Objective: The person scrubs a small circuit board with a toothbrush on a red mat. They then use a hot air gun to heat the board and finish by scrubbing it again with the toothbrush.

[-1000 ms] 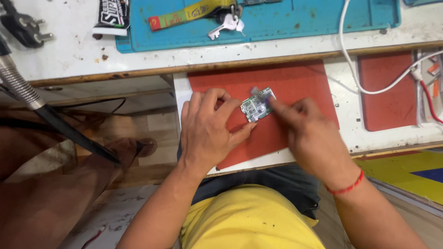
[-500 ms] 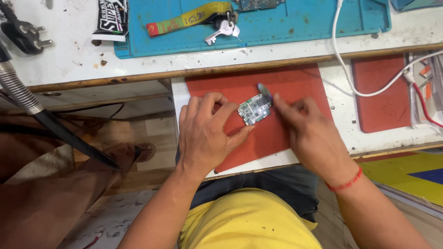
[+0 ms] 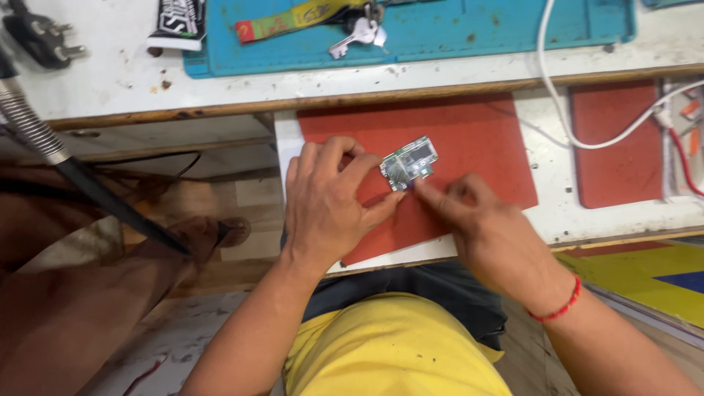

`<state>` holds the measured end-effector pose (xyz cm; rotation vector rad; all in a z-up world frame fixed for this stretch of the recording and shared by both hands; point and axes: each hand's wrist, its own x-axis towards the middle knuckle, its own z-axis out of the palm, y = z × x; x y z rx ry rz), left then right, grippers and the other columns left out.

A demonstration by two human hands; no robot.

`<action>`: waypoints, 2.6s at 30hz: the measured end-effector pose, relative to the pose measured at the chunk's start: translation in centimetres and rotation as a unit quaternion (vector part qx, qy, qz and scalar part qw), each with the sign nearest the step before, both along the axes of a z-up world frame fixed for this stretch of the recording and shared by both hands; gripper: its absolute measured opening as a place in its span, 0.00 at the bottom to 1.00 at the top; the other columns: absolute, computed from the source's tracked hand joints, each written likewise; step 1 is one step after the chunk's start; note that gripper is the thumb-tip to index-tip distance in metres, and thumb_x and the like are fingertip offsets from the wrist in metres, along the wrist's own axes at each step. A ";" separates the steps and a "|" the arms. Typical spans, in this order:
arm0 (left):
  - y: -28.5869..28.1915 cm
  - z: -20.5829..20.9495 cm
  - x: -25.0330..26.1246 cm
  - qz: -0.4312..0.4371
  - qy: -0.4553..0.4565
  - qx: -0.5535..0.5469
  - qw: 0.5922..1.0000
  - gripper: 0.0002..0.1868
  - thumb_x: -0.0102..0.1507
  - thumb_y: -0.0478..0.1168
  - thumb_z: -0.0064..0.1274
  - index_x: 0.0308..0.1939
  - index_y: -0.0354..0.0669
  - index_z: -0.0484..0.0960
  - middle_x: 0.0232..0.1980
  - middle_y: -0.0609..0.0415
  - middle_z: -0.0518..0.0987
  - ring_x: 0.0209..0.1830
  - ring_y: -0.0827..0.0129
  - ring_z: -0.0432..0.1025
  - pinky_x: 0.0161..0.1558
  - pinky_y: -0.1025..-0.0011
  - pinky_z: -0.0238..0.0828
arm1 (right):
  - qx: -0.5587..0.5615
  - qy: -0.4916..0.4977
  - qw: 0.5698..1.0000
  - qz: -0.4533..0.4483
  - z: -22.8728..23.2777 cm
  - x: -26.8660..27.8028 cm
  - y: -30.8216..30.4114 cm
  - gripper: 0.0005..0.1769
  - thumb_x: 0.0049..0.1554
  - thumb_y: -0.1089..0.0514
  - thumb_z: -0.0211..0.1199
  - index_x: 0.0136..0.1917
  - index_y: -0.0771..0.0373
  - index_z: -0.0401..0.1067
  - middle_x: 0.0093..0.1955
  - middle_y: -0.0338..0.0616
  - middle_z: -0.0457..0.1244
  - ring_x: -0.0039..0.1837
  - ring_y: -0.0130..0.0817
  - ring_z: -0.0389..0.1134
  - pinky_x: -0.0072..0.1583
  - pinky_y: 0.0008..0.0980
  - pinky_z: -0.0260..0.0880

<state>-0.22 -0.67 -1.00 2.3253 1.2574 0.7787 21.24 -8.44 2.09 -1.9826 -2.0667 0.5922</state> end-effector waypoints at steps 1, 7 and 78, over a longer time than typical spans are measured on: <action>-0.1 0.0 -0.1 0.001 0.001 -0.002 1.000 0.24 0.48 0.52 0.74 0.44 0.48 0.86 0.49 0.58 0.75 0.47 0.60 0.67 0.46 0.58 0.61 | -0.009 0.006 1.000 0.007 0.0 -0.2 -0.3 0.38 0.49 0.72 0.57 0.71 0.50 0.70 0.52 0.53 0.64 0.41 0.56 0.69 0.42 0.49 0.69; 0.1 -0.1 0.0 -0.004 -0.004 -0.003 1.000 0.25 0.48 0.51 0.74 0.44 0.48 0.86 0.49 0.57 0.74 0.47 0.60 0.67 0.46 0.58 0.60 | 0.018 0.036 0.999 0.026 -0.5 0.0 -0.6 0.36 0.50 0.72 0.57 0.71 0.51 0.70 0.50 0.53 0.64 0.42 0.54 0.69 0.43 0.47 0.69; 0.0 0.1 0.0 -0.007 -0.016 0.004 1.000 0.25 0.49 0.50 0.73 0.46 0.48 0.86 0.49 0.57 0.75 0.47 0.59 0.67 0.46 0.58 0.60 | 0.055 -0.002 0.998 -0.005 -0.4 -0.5 0.6 0.35 0.52 0.71 0.55 0.72 0.53 0.70 0.49 0.52 0.64 0.41 0.53 0.69 0.42 0.47 0.69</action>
